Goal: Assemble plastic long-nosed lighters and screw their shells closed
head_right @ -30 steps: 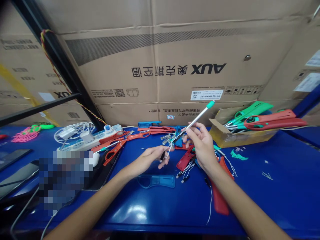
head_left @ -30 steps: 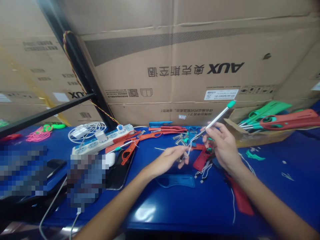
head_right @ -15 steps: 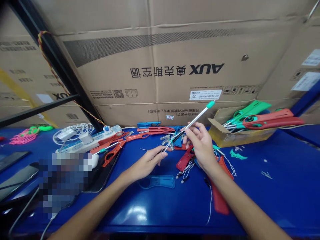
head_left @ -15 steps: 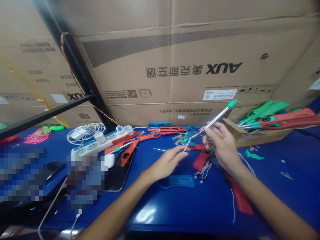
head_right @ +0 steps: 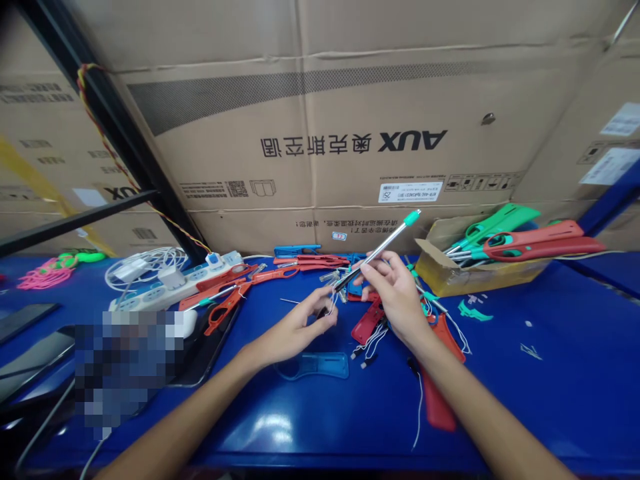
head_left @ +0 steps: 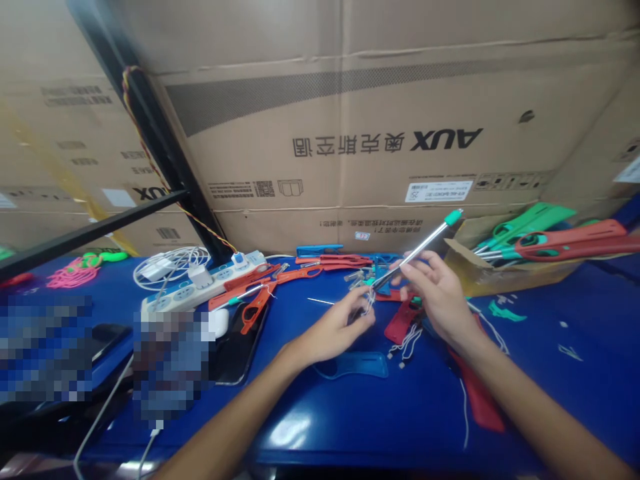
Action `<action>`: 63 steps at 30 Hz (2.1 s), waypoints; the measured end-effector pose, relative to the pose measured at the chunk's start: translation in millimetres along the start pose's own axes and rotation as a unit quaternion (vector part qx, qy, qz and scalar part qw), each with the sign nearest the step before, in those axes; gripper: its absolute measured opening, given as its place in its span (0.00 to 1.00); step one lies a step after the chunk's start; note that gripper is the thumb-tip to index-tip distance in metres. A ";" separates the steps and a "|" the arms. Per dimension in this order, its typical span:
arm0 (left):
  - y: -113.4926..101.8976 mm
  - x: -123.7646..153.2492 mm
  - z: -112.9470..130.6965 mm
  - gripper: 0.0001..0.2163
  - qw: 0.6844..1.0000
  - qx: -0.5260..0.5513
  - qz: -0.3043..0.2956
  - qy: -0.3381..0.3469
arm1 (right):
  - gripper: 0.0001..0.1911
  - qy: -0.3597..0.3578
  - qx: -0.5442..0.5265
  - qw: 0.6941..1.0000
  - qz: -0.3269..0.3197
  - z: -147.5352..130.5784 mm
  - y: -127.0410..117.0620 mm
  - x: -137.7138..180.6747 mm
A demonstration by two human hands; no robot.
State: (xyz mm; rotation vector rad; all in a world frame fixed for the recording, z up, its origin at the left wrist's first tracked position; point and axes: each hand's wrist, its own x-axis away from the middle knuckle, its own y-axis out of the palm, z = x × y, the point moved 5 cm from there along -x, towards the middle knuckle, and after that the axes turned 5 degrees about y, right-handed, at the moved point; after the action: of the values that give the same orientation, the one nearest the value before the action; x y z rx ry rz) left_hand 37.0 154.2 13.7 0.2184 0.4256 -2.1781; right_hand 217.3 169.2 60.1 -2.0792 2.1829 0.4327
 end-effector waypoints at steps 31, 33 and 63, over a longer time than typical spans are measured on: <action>-8.9 -5.4 -4.5 0.27 0.990 0.070 0.098 -0.073 | 0.14 -0.027 0.031 0.998 -0.042 2.1 10.0 8.8; -11.1 -5.5 -1.8 0.26 0.989 0.076 0.104 -0.066 | 0.13 -0.026 0.034 0.998 -0.045 0.2 10.6 9.6; -22.2 -5.7 3.0 0.26 0.973 0.125 0.177 -0.075 | 0.14 -0.025 0.032 0.998 -0.042 -1.4 13.1 12.4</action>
State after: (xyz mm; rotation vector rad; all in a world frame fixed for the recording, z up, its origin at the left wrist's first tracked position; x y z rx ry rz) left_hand 22.6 169.6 23.1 0.2460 0.0193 -1.8753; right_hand 203.7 157.3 59.9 -2.0935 2.0451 0.3981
